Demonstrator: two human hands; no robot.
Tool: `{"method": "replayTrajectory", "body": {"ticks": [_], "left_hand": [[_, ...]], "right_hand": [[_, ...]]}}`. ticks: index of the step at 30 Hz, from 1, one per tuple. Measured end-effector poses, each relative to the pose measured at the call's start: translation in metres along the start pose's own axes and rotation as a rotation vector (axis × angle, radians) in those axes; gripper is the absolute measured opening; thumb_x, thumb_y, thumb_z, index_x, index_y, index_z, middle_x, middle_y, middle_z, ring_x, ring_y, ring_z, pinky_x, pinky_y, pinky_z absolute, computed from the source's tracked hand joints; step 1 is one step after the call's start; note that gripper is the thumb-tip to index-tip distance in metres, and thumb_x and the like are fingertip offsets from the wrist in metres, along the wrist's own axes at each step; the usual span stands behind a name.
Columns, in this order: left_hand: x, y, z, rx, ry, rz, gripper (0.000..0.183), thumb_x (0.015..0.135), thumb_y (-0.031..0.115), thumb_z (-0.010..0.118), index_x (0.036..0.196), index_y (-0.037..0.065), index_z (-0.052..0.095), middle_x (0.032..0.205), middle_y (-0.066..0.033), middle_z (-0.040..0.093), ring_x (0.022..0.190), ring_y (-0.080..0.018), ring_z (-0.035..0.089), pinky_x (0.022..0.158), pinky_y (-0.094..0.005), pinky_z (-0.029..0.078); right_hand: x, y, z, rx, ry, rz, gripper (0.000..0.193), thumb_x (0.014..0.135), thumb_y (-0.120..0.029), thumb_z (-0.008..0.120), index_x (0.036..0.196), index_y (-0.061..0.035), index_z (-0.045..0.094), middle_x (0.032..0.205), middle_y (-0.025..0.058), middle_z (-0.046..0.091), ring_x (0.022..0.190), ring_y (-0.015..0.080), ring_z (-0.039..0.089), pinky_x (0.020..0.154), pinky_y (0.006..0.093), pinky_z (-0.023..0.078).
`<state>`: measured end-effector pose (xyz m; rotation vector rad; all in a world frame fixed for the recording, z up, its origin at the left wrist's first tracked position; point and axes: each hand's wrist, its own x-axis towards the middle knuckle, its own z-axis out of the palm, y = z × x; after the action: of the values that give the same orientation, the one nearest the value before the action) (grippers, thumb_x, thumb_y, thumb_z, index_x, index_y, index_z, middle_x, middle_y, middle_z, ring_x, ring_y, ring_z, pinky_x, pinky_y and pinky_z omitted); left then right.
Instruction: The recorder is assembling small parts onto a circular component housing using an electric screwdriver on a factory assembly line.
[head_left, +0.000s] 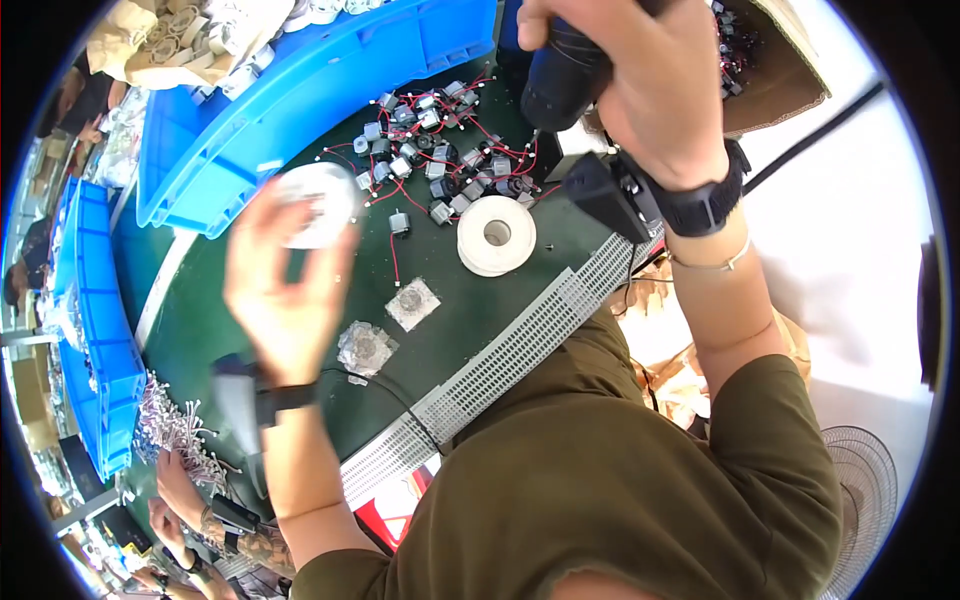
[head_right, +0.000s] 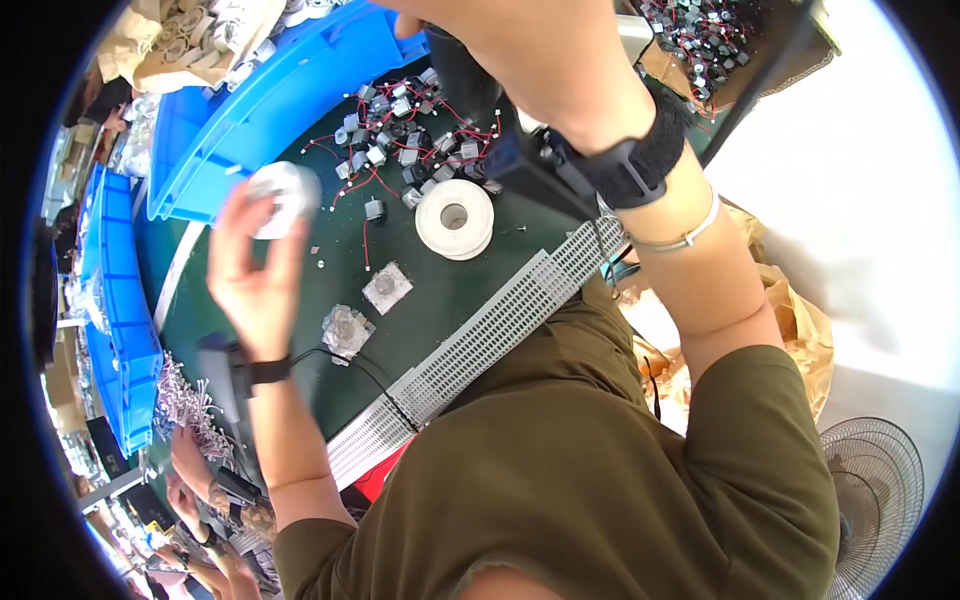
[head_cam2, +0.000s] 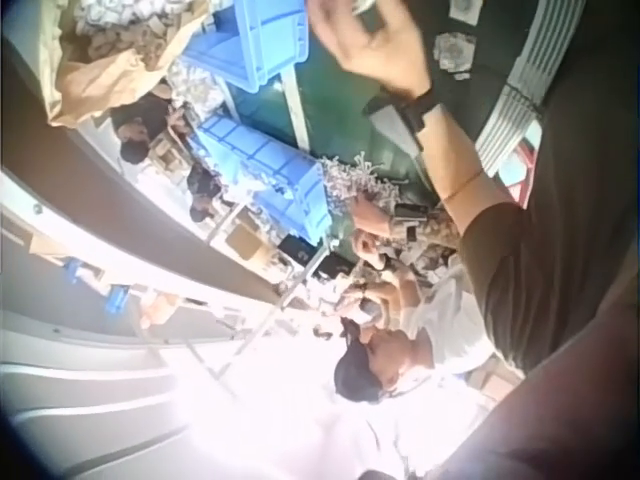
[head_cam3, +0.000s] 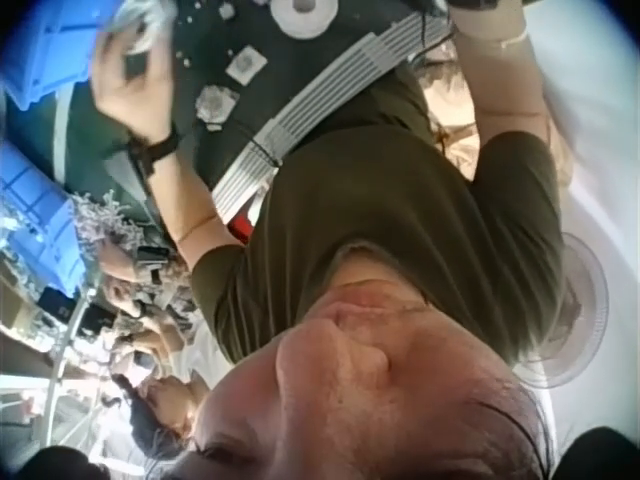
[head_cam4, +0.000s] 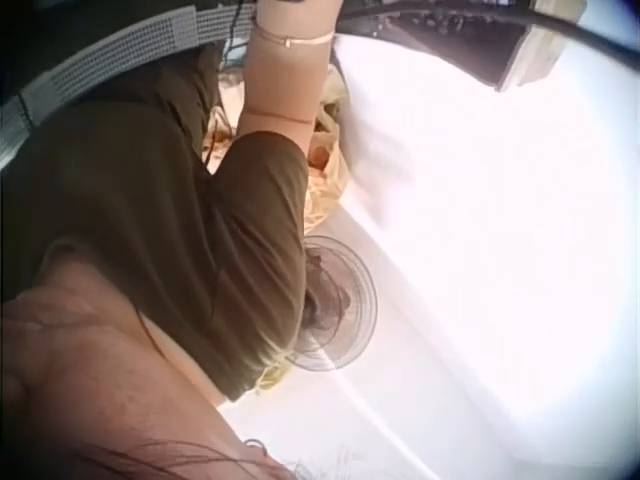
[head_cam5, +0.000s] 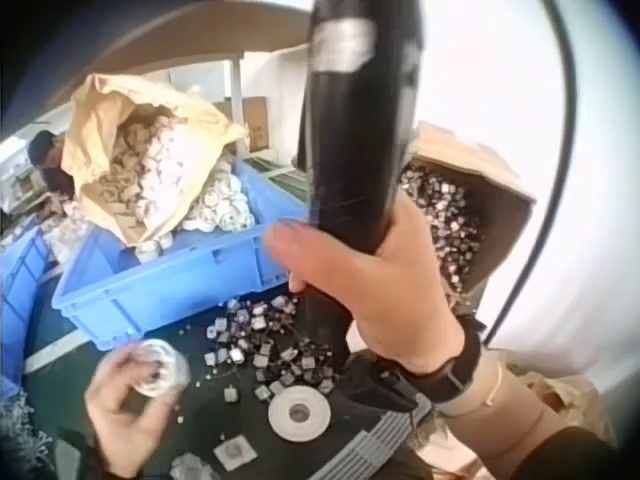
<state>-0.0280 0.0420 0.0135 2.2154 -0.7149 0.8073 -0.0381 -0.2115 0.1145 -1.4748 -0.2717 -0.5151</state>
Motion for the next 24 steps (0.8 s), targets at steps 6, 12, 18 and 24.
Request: {"method": "replayTrajectory", "body": {"ticks": [6,12,18,24], "left_hand": [[-0.029,-0.139,-0.069,0.526,-0.239,-0.292,0.029,0.078,0.019,0.07,0.098,0.0,0.061,0.105,-0.0209,0.061,0.092,-0.036,0.06,0.08,-0.0399,0.048],[0.006,-0.043,0.009,0.221,-0.189,-0.023,0.025,0.082,0.023,0.067,0.094,0.001,0.065,0.087,-0.0166,0.064,0.08,-0.0354,0.061,0.073,-0.0419,0.048],[0.009,-0.05,0.04,-0.205,-0.579,-0.395,0.023,0.088,0.021,0.061,0.076,0.001,0.062,0.062,-0.0099,0.056,0.055,-0.0179,0.053,0.053,-0.031,0.041],[0.048,-0.041,0.029,-0.8,-0.567,-0.589,0.024,0.092,0.017,0.057,0.075,0.0,0.06,0.063,-0.0004,0.055,0.06,-0.0064,0.049,0.058,-0.0212,0.039]], "right_hand": [[0.001,0.027,-0.006,-0.147,0.059,-0.004,0.023,0.078,-0.009,0.072,0.093,-0.0007,0.056,0.078,0.0007,0.058,0.068,0.0059,0.053,0.06,0.0203,0.042],[0.004,0.035,-0.004,-0.314,-0.018,-0.085,0.027,0.078,-0.011,0.073,0.095,-0.0009,0.055,0.077,0.0007,0.059,0.067,0.0073,0.053,0.061,0.0217,0.043],[-0.006,0.04,0.014,-0.116,0.253,-0.149,0.058,0.078,-0.016,0.073,0.122,0.0043,0.041,0.108,0.0139,0.056,0.095,0.0164,0.057,0.082,0.0277,0.045],[-0.02,0.067,0.015,-0.577,-0.392,-0.265,0.027,0.075,-0.01,0.072,0.097,0.0002,0.06,0.09,0.0118,0.06,0.077,0.0215,0.061,0.07,0.0293,0.048]]}}
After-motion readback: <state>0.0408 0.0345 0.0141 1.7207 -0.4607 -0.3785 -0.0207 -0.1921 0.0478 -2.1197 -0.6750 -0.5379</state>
